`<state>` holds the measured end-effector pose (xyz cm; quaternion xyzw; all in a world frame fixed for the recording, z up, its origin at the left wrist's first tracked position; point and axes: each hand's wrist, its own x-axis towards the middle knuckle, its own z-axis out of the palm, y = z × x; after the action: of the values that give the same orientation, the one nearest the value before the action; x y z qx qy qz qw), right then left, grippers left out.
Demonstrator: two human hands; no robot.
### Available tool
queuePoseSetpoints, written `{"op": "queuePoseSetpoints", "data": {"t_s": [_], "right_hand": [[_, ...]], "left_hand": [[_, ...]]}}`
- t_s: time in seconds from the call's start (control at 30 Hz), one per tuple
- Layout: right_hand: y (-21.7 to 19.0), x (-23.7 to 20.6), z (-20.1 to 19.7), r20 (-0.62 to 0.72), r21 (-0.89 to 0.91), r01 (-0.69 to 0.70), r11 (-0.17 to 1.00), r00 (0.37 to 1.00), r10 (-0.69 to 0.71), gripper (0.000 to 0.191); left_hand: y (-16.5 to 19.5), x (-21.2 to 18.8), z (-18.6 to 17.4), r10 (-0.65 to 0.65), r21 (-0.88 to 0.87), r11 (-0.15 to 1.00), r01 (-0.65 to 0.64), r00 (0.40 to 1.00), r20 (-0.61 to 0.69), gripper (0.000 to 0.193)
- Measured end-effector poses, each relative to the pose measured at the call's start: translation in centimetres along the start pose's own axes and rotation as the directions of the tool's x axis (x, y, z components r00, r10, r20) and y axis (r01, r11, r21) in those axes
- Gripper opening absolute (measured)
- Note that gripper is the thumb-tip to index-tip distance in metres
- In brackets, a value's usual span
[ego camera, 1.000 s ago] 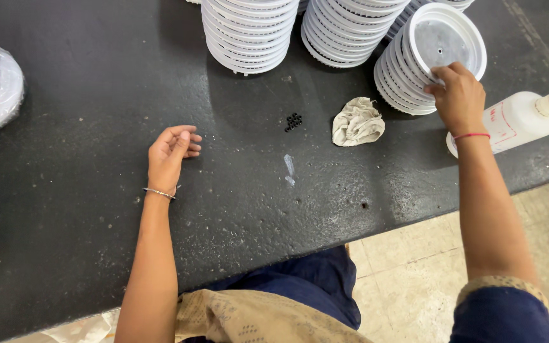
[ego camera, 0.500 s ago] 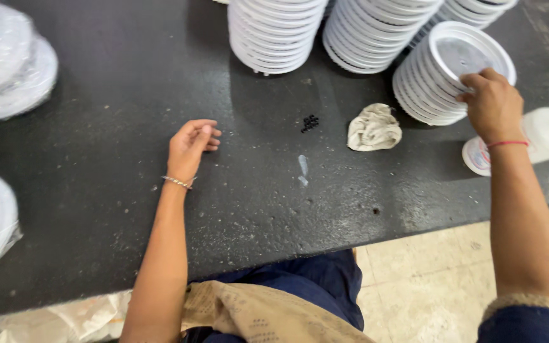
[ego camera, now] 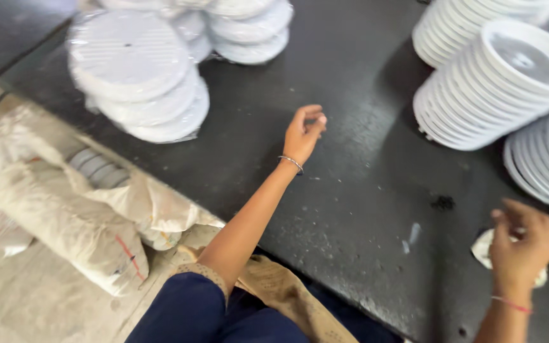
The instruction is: The person places a white round plastic light fixture cover onto its base, wipes the cover surface with a cloth, wraps the assembled unit in a plastic bag, and stacks it with finished units on the workbench, repeating the cycle.
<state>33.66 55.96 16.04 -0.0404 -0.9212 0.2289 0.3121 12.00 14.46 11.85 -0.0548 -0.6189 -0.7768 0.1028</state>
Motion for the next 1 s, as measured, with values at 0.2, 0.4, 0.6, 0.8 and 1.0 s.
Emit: {"op": "queuePoseSetpoints", "data": {"t_s": [0.2,0.4,0.6,0.8,1.0], "right_hand": [[-7.8,2.1,8.5,-0.109,0.283,-0.004,0.959,0.993,0.037,0.011],[-10.9,1.1,11.0,-0.089,0.367,0.029,0.930,0.996,0.004,0.009],[-10.6,0.8,10.6,-0.101,0.384,-0.009,0.923,0.994,0.051,0.014],[-10.4,0.7,10.7,-0.112,0.345,0.018,0.938,0.993,0.023,0.012],[-11.5,0.9,10.3,-0.106,0.337,0.036,0.941,0.994,0.000,0.013]], "left_hand": [[7.0,6.3,-7.0,0.354,0.211,0.934,-0.289,0.834,-0.423,0.044],[15.1,17.9,-13.1,-0.052,-0.154,0.985,-0.073,0.731,-0.680,0.099],[18.4,22.8,-13.8,-0.254,-0.432,0.890,-0.148,0.625,-0.738,0.089],[18.7,20.4,-13.3,-0.199,-0.577,0.802,-0.155,0.841,-0.502,0.073],[16.6,10.6,-12.2,-0.138,-0.490,0.871,0.019,0.969,-0.207,0.058]]}}
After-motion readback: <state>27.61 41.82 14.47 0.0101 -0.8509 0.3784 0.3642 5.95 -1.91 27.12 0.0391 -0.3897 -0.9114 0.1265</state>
